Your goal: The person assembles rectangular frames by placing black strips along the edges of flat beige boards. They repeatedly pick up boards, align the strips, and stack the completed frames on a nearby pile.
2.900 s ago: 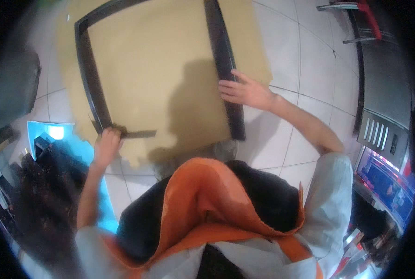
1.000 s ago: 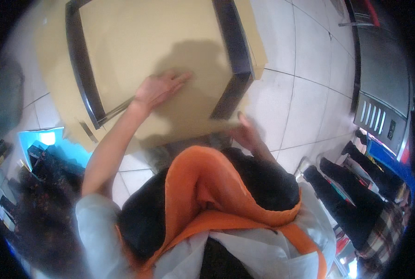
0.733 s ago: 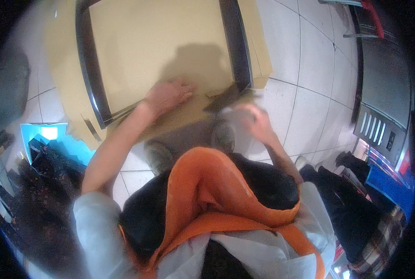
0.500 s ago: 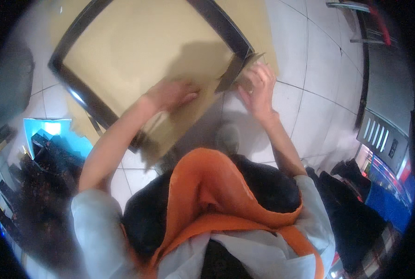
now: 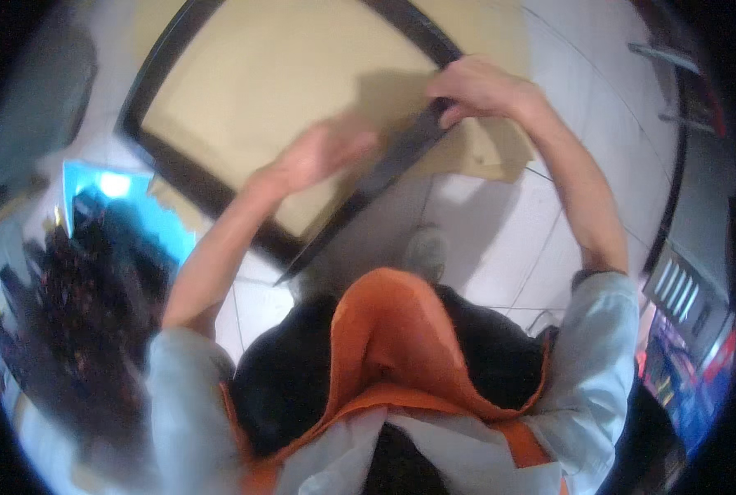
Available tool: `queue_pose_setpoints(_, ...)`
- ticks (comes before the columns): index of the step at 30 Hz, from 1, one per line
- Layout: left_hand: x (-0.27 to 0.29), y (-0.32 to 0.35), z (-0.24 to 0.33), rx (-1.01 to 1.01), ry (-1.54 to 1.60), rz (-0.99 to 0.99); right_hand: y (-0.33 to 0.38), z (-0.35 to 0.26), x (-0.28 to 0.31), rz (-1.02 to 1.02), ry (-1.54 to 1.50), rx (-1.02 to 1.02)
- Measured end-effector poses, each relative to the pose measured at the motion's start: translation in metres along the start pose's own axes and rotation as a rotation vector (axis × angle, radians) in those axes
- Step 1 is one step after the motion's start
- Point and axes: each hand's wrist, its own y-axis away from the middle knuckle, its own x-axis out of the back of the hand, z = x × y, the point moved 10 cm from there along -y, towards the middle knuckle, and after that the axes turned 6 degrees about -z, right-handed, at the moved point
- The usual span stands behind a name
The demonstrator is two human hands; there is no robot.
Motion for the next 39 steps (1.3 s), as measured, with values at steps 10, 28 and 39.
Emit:
queue_pose_setpoints(10, -0.062, 0.226, -0.014, 0.298, -0.436, -0.092, 0.016, -0.011, 0.001, 0.073, -0.04, -0.043)
queue_pose_setpoints(28, -0.052, 0.188, -0.022, 0.171, -0.693, -0.135, 0.039, 0.003, -0.021, 0.051, -0.03, -0.189)
queue_pose_setpoints(39, -0.031, 0.185, -0.038, 0.438, -0.129, 0.16, 0.032, 0.033, -0.037, -0.001, -0.343, -0.276)
